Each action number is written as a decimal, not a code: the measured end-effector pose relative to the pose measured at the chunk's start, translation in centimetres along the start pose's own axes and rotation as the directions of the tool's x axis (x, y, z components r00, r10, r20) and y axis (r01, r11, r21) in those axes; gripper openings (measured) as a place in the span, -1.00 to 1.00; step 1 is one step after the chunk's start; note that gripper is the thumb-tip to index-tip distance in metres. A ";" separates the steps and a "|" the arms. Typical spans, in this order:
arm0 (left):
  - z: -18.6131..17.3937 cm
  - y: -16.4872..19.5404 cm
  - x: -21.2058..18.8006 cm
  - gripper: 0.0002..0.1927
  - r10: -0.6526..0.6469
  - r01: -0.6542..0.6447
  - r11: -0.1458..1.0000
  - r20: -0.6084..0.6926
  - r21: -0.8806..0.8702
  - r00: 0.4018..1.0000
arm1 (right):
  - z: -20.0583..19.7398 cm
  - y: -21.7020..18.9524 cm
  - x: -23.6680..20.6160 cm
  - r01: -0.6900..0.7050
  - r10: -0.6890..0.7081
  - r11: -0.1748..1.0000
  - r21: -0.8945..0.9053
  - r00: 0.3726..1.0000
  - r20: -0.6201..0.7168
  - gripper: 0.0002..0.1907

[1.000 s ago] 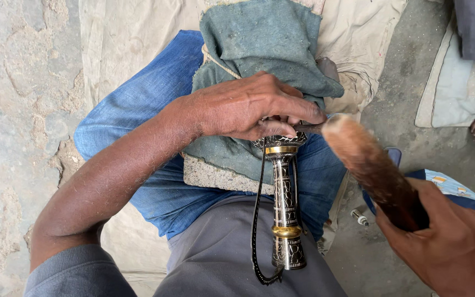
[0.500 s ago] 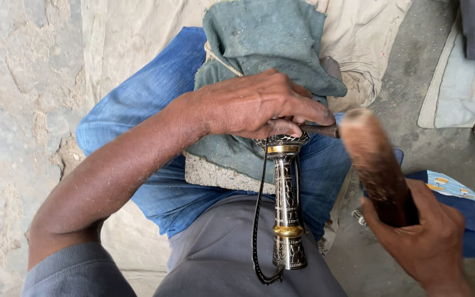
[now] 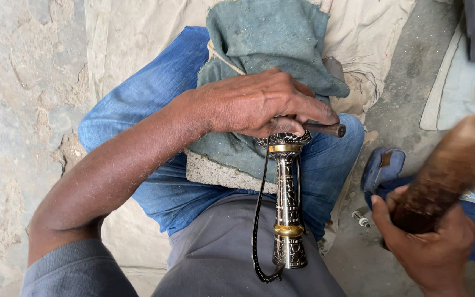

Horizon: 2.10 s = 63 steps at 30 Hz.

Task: The person sits cross-legged on the floor and uses a chisel and wooden mallet to engrave decorative patterns onto a silver-colored metal hookah pipe. They repeatedly tap the chisel to create fine lines and designs on the pipe's surface.

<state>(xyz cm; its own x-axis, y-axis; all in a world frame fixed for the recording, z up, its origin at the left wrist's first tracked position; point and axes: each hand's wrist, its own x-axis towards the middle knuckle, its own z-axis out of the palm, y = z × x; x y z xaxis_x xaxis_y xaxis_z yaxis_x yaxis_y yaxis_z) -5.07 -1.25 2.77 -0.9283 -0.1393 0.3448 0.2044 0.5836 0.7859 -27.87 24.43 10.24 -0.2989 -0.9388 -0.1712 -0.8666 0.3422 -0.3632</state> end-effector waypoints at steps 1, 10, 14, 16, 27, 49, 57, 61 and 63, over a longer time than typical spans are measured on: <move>0.1 0.0 -0.1 -0.59 -0.035 0.035 0.999 0.014 -0.004 0.999 | -0.1 -0.1 0.0 -0.004 0.010 0.997 -0.081 0.997 0.081 -0.59; 0.2 -0.4 0.3 -0.54 -0.060 0.060 0.998 0.055 -0.002 0.997 | -0.4 -0.2 0.5 -0.052 0.056 0.997 -0.062 0.997 0.061 -0.59; 0.0 -0.4 -0.2 -0.55 0.028 -0.028 1.000 -0.009 -0.003 1.000 | 0.0 0.1 0.1 0.056 -0.053 0.991 -0.123 0.998 0.032 -0.55; 0.1 -0.4 -0.1 -0.52 -0.005 0.005 1.000 0.006 -0.030 1.000 | 0.1 -0.4 -0.3 0.066 -0.067 0.998 -0.020 0.997 -0.043 -0.58; 0.3 -0.5 -0.8 -0.56 -0.063 0.061 0.997 -0.035 -0.043 0.997 | 0.0 -0.3 0.4 -0.083 0.092 0.994 -0.065 0.985 0.148 -0.53; 1.8 1.1 -1.1 -0.63 -0.364 0.360 0.930 -0.319 -0.075 0.875 | -1.2 1.4 3.0 -0.057 0.048 0.789 0.612 0.998 0.031 -0.52; 2.6 2.4 -1.5 -0.58 -0.390 0.413 0.910 -0.415 -0.038 0.822 | -3.3 -0.6 7.6 0.135 -0.136 0.988 0.080 0.991 0.007 -0.37; 2.9 2.9 -1.6 -0.54 -0.421 0.440 0.896 -0.451 -0.069 0.787 | -3.7 0.7 9.5 0.249 -0.248 0.967 -0.046 0.969 0.019 -0.43; 3.1 2.9 -1.6 -0.55 -0.430 0.440 0.893 -0.462 -0.094 0.775 | -3.9 1.6 10.3 0.297 -0.293 0.952 -0.075 0.954 0.054 -0.46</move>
<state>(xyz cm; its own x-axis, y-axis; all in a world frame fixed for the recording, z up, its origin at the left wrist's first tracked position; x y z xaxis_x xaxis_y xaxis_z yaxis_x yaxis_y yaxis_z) -3.98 3.13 2.92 -0.6640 -0.7290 0.1664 -0.1963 0.3846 0.9020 -33.92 15.20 11.49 -0.0095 -0.9942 -0.1067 -0.9436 0.0442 -0.3282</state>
